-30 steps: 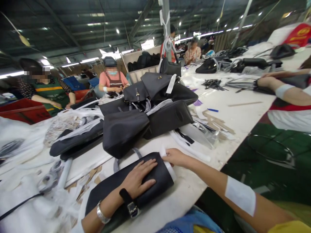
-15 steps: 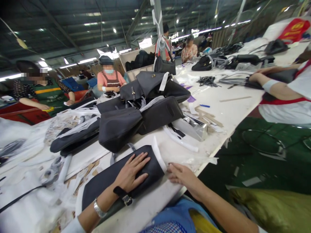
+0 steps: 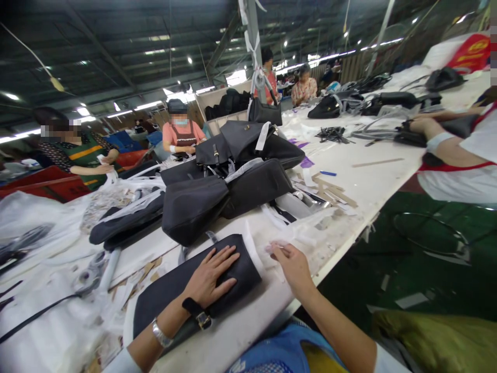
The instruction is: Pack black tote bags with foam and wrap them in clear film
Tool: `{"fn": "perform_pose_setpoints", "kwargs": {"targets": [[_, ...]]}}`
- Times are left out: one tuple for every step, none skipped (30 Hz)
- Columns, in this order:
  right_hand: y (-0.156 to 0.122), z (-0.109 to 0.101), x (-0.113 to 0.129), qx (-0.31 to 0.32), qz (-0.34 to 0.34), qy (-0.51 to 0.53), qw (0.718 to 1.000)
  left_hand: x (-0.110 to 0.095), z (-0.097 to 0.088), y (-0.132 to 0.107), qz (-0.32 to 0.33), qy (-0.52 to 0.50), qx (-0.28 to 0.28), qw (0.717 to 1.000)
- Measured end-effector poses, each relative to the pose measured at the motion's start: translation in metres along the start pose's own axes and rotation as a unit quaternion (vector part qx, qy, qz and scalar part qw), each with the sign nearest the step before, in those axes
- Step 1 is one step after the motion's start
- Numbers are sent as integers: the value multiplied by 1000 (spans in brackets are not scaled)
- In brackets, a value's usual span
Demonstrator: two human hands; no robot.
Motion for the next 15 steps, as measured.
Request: {"fn": "perform_pose_setpoints", "kwargs": {"targets": [[-3, -1, 4, -2, -25, -38, 999, 1, 0, 0, -3, -3, 1, 1000], [-8, -1, 8, 1, -55, -88, 995, 1, 1, 1, -5, -6, 1, 1000], [-14, 0, 13, 8, -90, -142, 986, 1, 1, 1, -7, -9, 1, 1000], [-21, 4, 18, 19, -126, -195, 972, 1, 1, 1, -8, -12, 0, 1000], [-27, 9, 23, 33, -165, -241, 956, 1, 0, 1, -9, -16, -2, 1000], [-33, 15, 27, 50, -207, -278, 937, 1, 0, 1, -8, -20, -5, 1000], [-38, 22, 29, 70, -251, -306, 916, 1, 0, 1, -6, -25, -7, 1000], [-42, 30, 31, 88, -293, -329, 893, 1, 0, 1, -5, -30, -10, 999], [-44, 37, 31, 100, -332, -347, 871, 1, 0, 1, -7, -34, -12, 999], [-45, 43, 30, 107, -366, -364, 850, 2, 1, 2, -8, -36, -15, 999], [-45, 48, 28, 106, -393, -380, 830, 2, 2, 2, -10, -35, -15, 999], [-45, 52, 26, 102, -415, -399, 811, 3, 4, 2, -11, -33, -16, 999], [-44, 55, 23, 97, -432, -418, 793, 4, 6, 3, -12, -29, -16, 999], [-43, 58, 22, 96, -449, -437, 773, 4, 8, 3, -12, -25, -17, 999], [-44, 60, 20, 103, -464, -454, 753, 5, 9, 4, -12, -23, -18, 1000]]}}
Point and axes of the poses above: each hand's wrist, its own y-axis towards the middle knuckle, its own z-axis out of the palm, x = y × z, the point moved 3 cm from there along y, towards the middle knuckle, and after that the axes turned 1 degree about -x, right-handed, at the moved point
